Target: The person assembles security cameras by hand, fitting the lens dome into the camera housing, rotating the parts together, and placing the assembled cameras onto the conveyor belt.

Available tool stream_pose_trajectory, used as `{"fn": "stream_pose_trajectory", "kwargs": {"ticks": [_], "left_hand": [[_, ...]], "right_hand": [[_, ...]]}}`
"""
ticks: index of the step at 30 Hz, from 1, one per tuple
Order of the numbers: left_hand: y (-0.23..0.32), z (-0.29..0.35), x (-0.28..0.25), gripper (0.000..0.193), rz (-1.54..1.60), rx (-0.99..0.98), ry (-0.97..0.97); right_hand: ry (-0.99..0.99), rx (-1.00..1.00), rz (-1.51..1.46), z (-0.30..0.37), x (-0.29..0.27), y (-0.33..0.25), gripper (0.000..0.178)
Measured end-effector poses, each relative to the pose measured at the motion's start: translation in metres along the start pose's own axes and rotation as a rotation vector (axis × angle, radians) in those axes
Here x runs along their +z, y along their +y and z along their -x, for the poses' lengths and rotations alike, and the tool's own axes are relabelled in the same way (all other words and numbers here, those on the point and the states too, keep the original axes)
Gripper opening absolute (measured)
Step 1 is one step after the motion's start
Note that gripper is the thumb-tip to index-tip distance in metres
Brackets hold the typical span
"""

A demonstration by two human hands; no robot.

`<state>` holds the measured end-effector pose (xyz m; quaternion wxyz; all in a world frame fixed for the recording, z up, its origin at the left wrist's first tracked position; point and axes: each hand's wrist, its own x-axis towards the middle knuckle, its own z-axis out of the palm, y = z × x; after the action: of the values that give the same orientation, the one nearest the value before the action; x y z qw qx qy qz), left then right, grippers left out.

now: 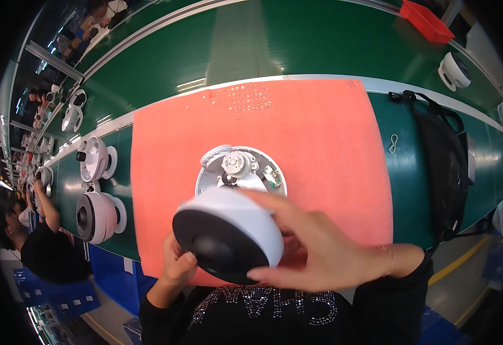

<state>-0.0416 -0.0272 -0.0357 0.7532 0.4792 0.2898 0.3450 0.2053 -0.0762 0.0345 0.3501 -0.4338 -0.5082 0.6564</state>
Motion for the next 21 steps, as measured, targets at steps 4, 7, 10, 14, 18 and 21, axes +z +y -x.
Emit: {"fn": "stream_pose_trajectory", "kwargs": {"ticks": [4, 7, 10, 14, 18, 21], "left_hand": [[0.042, -0.015, 0.008, 0.046, 0.128, -0.345, -0.014], [0.058, -0.030, 0.014, 0.043, 0.151, -0.402, 0.013], [0.061, -0.036, 0.015, 0.044, 0.111, -0.445, 0.036], [0.061, -0.039, 0.018, 0.035, -0.023, -0.317, 0.010], [0.056, -0.024, 0.015, 0.040, -0.504, -0.072, -0.051], [0.055, -0.022, 0.012, 0.039, -0.636, 0.056, -0.082]], "right_hand": [[0.050, 0.058, -0.426, -0.030, -0.015, -0.007, 0.063], [0.084, 0.079, -0.453, -0.042, -0.026, -0.008, 0.052], [0.073, 0.084, -0.484, -0.048, -0.034, -0.003, 0.051], [0.083, -0.043, -0.306, -0.046, -0.034, -0.006, 0.057], [-0.094, -0.100, 0.065, -0.028, -0.034, -0.016, 0.070], [-0.107, -0.173, 0.267, -0.022, -0.031, -0.021, 0.072]]}}
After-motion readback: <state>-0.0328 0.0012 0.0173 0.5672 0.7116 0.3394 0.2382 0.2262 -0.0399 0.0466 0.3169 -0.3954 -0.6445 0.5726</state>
